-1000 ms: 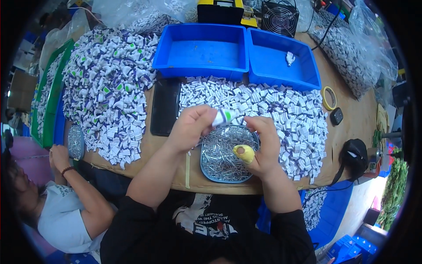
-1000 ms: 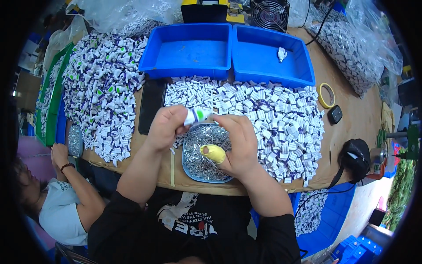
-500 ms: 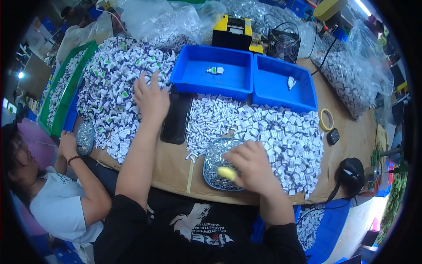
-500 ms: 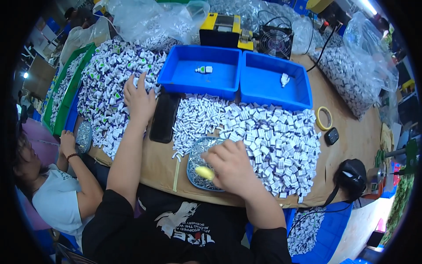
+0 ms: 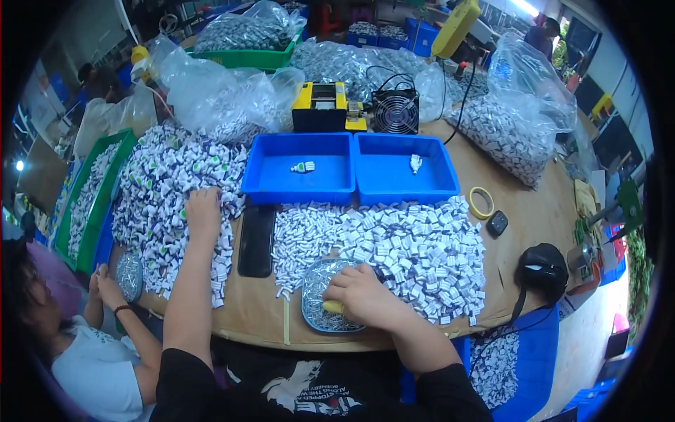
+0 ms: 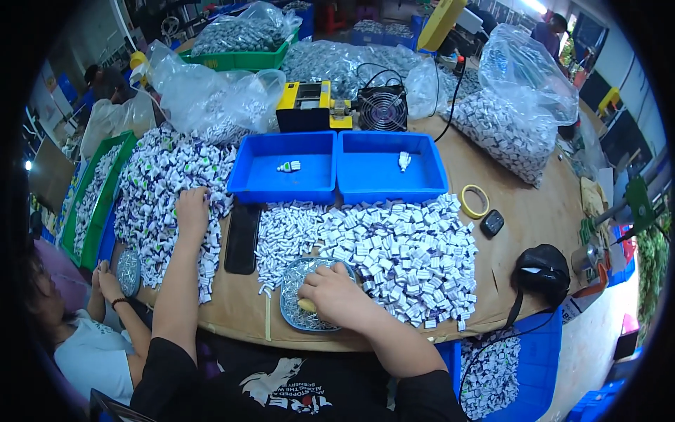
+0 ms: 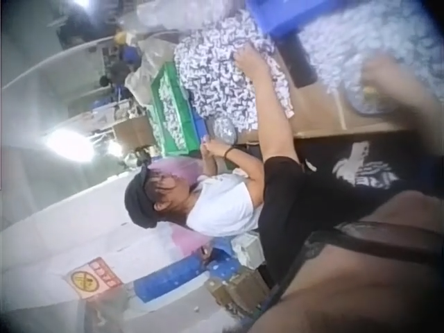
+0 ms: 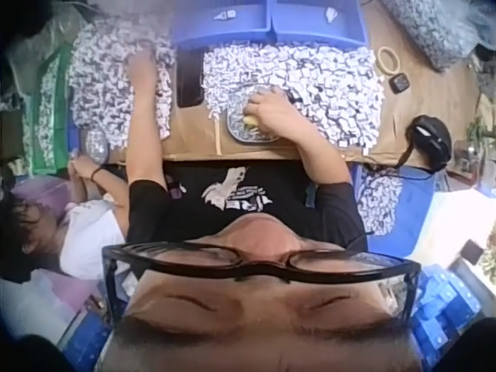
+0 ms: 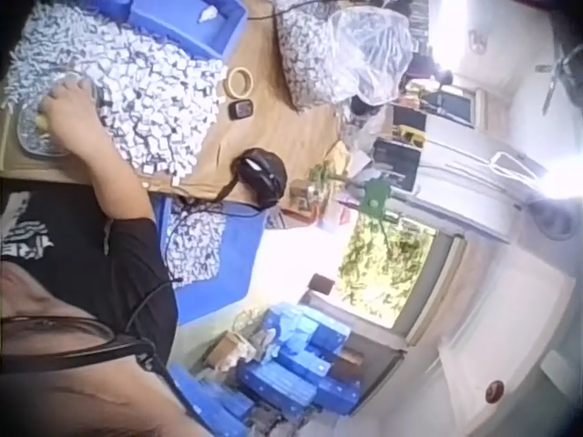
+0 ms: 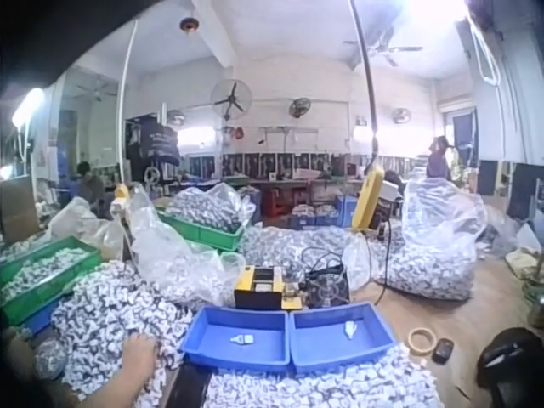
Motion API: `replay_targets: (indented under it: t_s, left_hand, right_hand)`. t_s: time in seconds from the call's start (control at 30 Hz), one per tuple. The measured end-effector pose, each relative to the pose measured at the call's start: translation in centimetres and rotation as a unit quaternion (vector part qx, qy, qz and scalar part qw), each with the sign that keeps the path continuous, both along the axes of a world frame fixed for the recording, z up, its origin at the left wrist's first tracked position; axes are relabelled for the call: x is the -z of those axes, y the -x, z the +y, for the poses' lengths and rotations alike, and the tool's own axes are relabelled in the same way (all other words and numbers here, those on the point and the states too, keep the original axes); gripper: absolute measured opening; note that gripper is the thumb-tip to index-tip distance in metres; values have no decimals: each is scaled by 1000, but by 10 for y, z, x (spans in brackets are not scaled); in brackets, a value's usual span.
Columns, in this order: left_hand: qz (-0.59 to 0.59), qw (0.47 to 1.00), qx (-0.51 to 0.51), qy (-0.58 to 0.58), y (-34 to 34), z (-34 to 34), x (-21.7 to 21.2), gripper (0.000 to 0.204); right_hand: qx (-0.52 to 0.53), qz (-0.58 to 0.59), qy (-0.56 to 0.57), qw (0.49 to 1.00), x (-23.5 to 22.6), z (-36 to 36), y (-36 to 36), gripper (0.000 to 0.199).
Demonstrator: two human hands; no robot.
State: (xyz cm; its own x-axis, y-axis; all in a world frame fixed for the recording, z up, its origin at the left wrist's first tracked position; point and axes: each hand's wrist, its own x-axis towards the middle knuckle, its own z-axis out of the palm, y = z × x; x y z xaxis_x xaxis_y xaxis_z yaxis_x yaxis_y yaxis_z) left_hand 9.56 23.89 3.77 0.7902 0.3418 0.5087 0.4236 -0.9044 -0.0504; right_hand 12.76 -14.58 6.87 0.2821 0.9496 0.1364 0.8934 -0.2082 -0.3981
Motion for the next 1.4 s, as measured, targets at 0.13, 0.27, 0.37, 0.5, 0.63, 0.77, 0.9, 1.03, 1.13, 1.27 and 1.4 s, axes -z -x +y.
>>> replay_targets:
  t_s: [0.13, 0.27, 0.37, 0.5, 0.63, 0.77, 0.9, 1.03, 1.13, 1.27, 1.4]
  left_hand:
    - [-26, 1000, 14, 1, -2, -4, -18, 12]
    - [-119, 975, 94, 163, -2, -47, -59, 17]
    - [-176, 856, 294, 387, 4, -140, -119, 36]
    - [-52, 741, 569, 352, 42, -211, -180, 36]
    - [-62, 560, 547, 619, 50, -250, -189, 16]
    - [-108, 503, 524, 679, 43, -265, -204, 9]
    - [-82, 512, 626, 582, 35, -246, -206, 11]
    - [-43, 505, 643, 575, 30, -234, -190, 19]
    - [-9, 501, 659, 561, 24, -227, -173, 26]
    - [-145, 663, 575, 456, 18, -217, -120, 25]
    - [-154, 724, 466, 485, 7, -197, -46, 20]
  right_hand:
    - [3, -5, 7, 1000, 0, 0, 1, 18]
    - [-5, -2, 4, 1000, 5, 3, 0, 22]
    - [7, -13, -1, 1000, 11, 0, -1, 23]
    - [-11, 19, -18, 1000, -7, 1, -1, 12]
    - [-11, 14, -31, 999, -6, 0, -3, 14]
    - [-7, 19, -69, 997, -1, -1, -1, 14]
    - [-16, 15, -36, 999, -7, 3, -4, 14]
    - [-18, 19, -47, 999, -7, 3, -5, 14]
    - [-9, 103, -78, 991, -2, 2, -5, 13]
    - [-16, 241, -104, 965, 11, 1, -7, 20]
    - [-10, 198, -119, 973, -1, 3, -9, 24]
